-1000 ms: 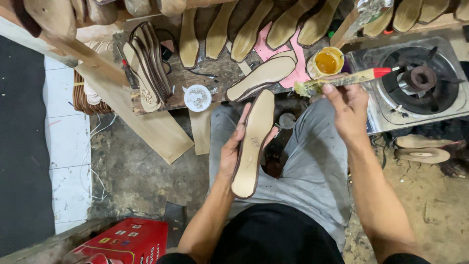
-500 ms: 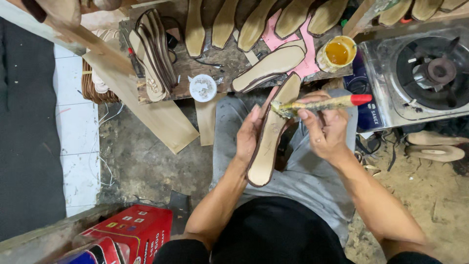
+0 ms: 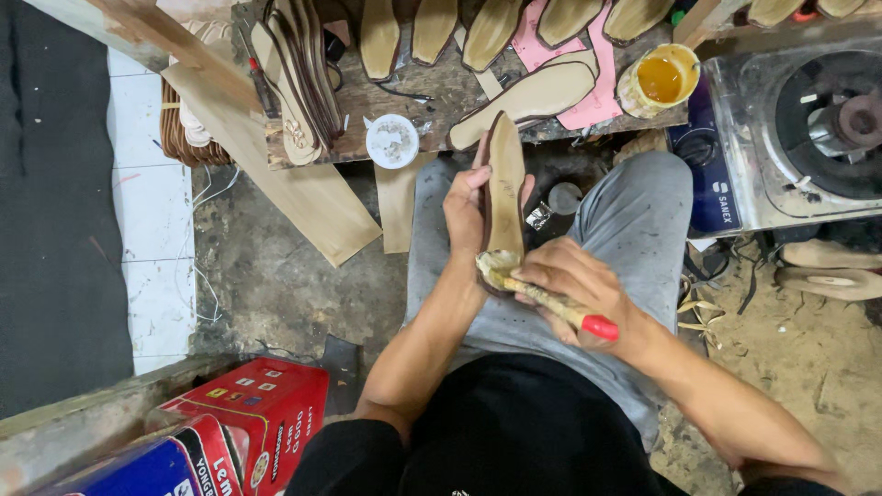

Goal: The person sits on the floor and uses a brush to apply glue from a cup onto the underside of shoe insoles, coating each insole one at a time and placing finished ones on the workbench among rows of other insoles.

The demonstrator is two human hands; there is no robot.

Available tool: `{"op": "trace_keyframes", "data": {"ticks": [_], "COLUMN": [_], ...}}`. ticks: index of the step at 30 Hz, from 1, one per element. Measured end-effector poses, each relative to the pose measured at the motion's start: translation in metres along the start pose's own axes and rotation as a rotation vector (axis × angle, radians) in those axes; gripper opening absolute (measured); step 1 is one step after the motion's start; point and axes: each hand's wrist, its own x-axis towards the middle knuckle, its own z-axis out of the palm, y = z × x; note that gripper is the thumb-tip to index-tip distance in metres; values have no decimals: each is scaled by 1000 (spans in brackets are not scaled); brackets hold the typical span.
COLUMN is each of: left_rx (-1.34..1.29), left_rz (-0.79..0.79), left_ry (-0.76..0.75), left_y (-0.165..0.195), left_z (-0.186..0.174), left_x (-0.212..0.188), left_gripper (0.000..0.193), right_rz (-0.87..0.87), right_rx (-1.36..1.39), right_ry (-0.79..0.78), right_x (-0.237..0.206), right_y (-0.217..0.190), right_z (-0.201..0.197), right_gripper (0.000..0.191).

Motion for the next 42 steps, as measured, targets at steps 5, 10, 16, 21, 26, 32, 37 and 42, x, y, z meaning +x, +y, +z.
{"op": "trace_keyframes", "data": {"ticks": [5,10,16,21,26,32,37,42], "left_rx": [-77,-136,-281,-295,186,521,-19,-306], "left_rz": [-6,-41,52,63,-190,105,84,-195], "left_ry": [14,-175,-194,-285,-295,-346,-468,-464], "left_y": [9,13,2,7,46,52,62,73], "left_z": [-14,-7,-10,-23,-28,-6,3,-8], "left_x": [10,14,22,40,24,-27,-61,-67], "left_gripper": [53,48,51,55,66,89,88,78], "right_rz": [-120,179,170,94,379,571,413,545], "right_rx": [84,-66,-88,68,-62,-526,-954,-881], "right_ry": [-182,227,247,126,665,488,220,149], "right_x": [-1,-5,-20,-39,-42,-32,-27,-20], "right_y": [-6,20,19,3,64,195,236,230], "right_z": [-6,-2,18,31,-29,-115,-115,-121], "right_gripper": [44,17,21,25,13,20,11,23]}}
